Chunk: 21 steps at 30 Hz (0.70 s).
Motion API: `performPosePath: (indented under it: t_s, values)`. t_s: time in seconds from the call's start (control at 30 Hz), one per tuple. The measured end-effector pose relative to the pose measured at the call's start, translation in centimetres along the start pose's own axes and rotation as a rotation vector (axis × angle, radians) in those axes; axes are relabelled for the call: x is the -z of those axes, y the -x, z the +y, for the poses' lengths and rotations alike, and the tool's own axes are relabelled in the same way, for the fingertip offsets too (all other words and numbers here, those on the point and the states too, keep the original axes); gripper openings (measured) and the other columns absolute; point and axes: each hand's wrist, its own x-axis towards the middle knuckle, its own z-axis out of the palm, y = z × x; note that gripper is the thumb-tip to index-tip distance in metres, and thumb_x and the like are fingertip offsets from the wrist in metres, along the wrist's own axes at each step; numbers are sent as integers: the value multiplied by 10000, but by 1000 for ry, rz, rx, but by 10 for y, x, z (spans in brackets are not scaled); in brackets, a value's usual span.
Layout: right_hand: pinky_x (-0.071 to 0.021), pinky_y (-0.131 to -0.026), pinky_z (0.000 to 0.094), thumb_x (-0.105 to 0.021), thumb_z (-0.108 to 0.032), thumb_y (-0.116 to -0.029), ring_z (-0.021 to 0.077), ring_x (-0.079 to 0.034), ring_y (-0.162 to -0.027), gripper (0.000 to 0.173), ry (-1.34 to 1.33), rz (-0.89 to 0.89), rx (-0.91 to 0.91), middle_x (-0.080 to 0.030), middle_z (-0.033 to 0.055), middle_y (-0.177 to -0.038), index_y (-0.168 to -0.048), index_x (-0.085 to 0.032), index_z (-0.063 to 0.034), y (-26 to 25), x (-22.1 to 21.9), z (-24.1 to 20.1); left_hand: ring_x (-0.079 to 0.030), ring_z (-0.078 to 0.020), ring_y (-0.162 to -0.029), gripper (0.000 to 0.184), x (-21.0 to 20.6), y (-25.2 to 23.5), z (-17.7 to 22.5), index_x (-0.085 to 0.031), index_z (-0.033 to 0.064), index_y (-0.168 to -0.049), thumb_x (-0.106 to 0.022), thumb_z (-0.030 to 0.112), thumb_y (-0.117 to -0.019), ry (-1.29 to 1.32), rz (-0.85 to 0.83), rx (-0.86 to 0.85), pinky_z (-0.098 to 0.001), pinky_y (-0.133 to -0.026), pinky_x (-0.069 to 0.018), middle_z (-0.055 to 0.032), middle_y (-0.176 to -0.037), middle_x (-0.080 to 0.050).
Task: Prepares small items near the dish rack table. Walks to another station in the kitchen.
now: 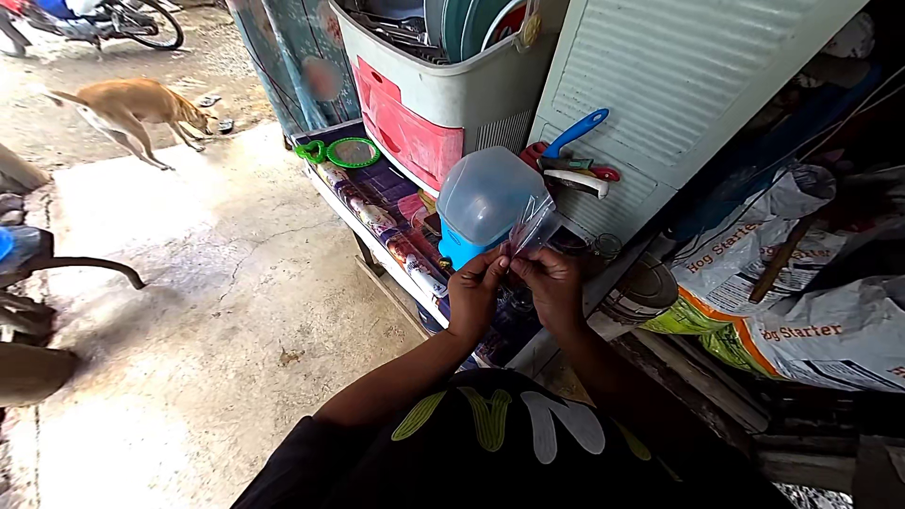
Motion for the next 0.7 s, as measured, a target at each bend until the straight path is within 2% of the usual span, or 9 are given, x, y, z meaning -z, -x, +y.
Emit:
performPosePath:
  t_s: [0.1,0.17,0.23,0.33,0.37,0.43,0.5,0.6,0.7]
  values:
    - [-599,-792,231,-711,40,-898,18,-686,-832,131,-18,13,-57,-724,-43,-923,-985,-722,-57,-4,-3,6,-687,4,-904,161,3,-6,-7,-718,-13,-1115,-615,42,-1003,-90,-53,-77,-213,-852,-570,-3,-1053,-747]
    - [-591,-779,236,-707,19,-914,29,-677,-826,105,-6,-19,-171,-716,-34,-918,-982,-722,-61,-10,3,6,-680,-2,-870,179,8,-11,-9,-718,-1,-1135,-597,67,-1022,-105,-95,-1,-222,-834,-569,-2,-1020,-741]
    - [-607,-766,271,-707,16,-910,64,-690,-821,102,-21,-55,-202,-726,-10,-923,-979,-728,-56,-14,11,6,-693,-59,-864,148,15,-20,-3,-729,25,-1070,-612,100,-1020,-46,-117,79,-274,-810,-592,-17,-1010,-739]
    - [-627,-766,298,-693,55,-904,91,-709,-807,135,-40,-77,-207,-730,8,-920,-993,-725,-41,-14,21,6,-668,-112,-1076,154,29,-32,0,-719,22,-1091,-693,87,-954,-83,-226,50,-308,-925,-570,-65,-1227,-685]
    - [-629,-766,299,-687,63,-904,93,-712,-808,148,-50,-82,-209,-733,9,-924,-1001,-727,-42,-13,23,7,-671,-107,-1052,150,31,-35,2,-720,25,-1083,-711,75,-942,-112,-243,46,-300,-916,-576,-58,-1187,-691]
    - [-631,-757,296,-666,71,-916,92,-714,-792,157,-85,-72,-229,-734,1,-913,-994,-722,-51,-13,24,6,-680,-60,-898,74,33,-38,8,-735,40,-1009,-714,48,-938,-127,-219,36,-252,-814,-580,-11,-1030,-728]
    - [-624,-713,283,-616,77,-940,91,-701,-726,182,-164,-26,-280,-727,-10,-856,-969,-714,-74,-13,26,6,-658,-25,-825,57,37,-42,15,-727,61,-975,-677,39,-960,-108,-173,19,-222,-765,-560,29,-961,-726]
    - [-612,-673,271,-533,96,-977,103,-686,-657,241,-307,66,-394,-717,12,-769,-922,-695,-73,-10,26,7,-674,-42,-808,107,41,-46,22,-710,99,-957,-638,24,-980,-6,-112,45,-251,-785,-583,51,-923,-724]
    - [-611,-678,260,-495,101,-997,102,-688,-669,254,-386,117,-461,-716,22,-793,-943,-682,-64,-7,20,3,-677,-50,-765,138,38,-45,25,-658,107,-945,-610,-16,-983,38,-134,86,-258,-762,-600,50,-863,-701]
